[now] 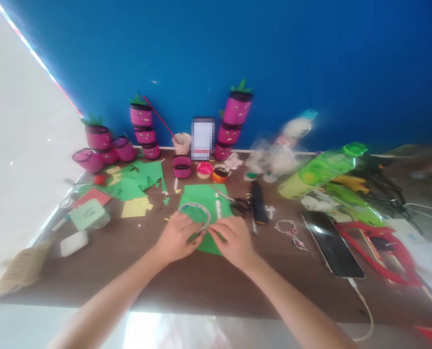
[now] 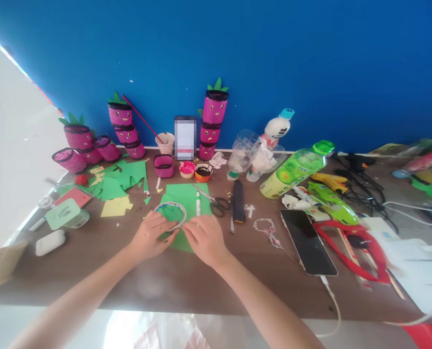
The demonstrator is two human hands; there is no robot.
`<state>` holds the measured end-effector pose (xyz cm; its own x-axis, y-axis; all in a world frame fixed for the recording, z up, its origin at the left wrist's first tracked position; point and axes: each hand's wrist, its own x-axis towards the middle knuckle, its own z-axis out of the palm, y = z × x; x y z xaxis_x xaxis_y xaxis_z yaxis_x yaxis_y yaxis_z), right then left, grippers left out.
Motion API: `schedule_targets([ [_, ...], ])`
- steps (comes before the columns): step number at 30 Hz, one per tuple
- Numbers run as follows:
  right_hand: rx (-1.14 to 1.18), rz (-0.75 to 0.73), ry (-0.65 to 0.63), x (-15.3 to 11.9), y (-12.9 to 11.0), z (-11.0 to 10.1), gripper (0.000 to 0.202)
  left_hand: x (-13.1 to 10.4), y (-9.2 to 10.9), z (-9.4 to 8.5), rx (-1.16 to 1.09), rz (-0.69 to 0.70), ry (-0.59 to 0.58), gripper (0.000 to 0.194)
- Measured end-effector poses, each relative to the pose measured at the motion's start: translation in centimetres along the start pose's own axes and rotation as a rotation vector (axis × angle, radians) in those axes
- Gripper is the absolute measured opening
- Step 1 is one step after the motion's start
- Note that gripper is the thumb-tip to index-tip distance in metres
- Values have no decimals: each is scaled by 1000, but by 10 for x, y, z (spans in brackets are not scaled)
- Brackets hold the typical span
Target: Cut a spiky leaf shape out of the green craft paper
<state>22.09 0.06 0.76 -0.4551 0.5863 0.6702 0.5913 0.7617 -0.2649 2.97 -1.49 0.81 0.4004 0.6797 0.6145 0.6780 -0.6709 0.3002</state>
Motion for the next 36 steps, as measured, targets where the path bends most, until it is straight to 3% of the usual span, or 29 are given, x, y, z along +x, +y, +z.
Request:
schedule_targets([
  [9, -5, 24, -70, 3, -3, -1, 5, -2, 1, 3, -77, -112, -72, 12],
  [15, 11, 36, -112, -1, -2, 4, 8, -3, 4, 8, -111, -308, -231, 10],
  [19, 20, 50, -131, -2, -3, 5, 9, 0, 7, 8, -106, -331, -316, 13],
  [36, -163, -32, -198, 4, -11, 4, 21, 0, 8, 11, -142, -352, -212, 19],
])
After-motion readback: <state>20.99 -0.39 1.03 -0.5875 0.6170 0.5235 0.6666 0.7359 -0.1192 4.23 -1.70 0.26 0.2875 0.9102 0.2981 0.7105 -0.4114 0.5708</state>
